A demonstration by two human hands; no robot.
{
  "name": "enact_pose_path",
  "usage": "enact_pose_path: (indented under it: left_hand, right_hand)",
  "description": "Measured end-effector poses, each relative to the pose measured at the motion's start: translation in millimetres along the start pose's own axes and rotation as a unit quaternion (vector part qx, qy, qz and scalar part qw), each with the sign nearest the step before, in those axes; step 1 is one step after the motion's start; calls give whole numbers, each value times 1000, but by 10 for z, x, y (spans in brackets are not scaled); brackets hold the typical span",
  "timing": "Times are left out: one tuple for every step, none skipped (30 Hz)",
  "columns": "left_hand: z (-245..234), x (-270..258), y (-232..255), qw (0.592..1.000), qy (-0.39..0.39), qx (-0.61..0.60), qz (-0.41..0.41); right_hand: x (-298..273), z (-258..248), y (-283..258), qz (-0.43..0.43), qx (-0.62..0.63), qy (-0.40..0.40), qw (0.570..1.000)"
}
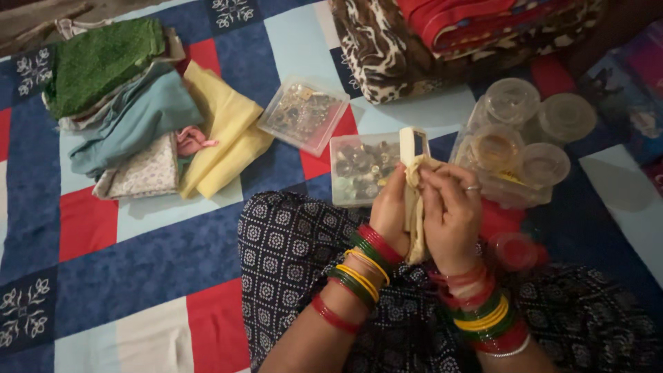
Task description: The person retrieves several boxes containing jewelry and accessories from a shelf, sits down, and wipes the items with a cloth.
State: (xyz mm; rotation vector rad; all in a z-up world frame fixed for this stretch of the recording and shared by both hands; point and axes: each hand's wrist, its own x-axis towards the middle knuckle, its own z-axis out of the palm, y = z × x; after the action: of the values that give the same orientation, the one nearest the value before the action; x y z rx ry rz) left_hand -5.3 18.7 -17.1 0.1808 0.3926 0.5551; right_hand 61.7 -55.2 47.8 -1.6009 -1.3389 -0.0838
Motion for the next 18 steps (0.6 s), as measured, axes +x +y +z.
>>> enact_pose_path:
  left_hand:
    - [-38,23,2,1000,2,-14,-6]
    - [-75,39,4,1000,5,-27,-12]
    - [-115,35,19,999,24,-22,-2]
    - [-159,20,57,999,43,-16,8]
    - [-189,24,82,998,61,-11,18]
    - [-204,53,103,999,34,-13,11]
    - [-225,67,117,1000,8,-14,4]
    - [-247,66,109,1000,-17,-16,-3]
    - [-270,55,101,999,-20,24,26]
    - [-287,46,99,996,-23,65,54]
    - [-288,37,84,991,-27,105,82]
    - [-282,22,65,993,10,96,63]
    - [-282,6,63,994,48,89,43]
    - [-289,-6,58,993,86,81,25]
    - [-321,-35,42,973,96,197,65]
    - [-367,-55,16,939,105,310,103]
    - [-425,-68,-24,891,112,418,138]
    - [-484,-81,-77,831,93,509,205]
  right_hand:
    - [-73,-10,-19,-2,-2,-17,1000]
    - [-151,-27,-33,-5,-5,-33,999]
    - [-248,-56,-57,23,28,-59,998]
    - [-347,-92,-88,50,61,-85,993]
    - [-393,-131,-80,76,92,-111,987]
    - [-390,-179,-45,98,111,-126,981]
    - [-394,-246,-28,121,130,-141,974]
    - [-394,-309,-25,144,150,-157,966]
    - [-388,-363,-31,138,129,-134,973]
    - [-378,-419,-40,131,108,-112,979]
    - [-373,-469,-56,124,86,-89,985]
    - [-393,-498,-90,89,61,-89,990]
    - [-430,-504,-130,54,37,-90,994]
    - [-465,-494,-159,20,14,-90,996]
    - [-509,-454,-186,4,26,-104,994]
    - [-556,-394,-208,-11,38,-118,992]
    - [-597,-354,-216,-26,50,-132,990]
    - [-596,-338,-186,-31,24,-131,991]
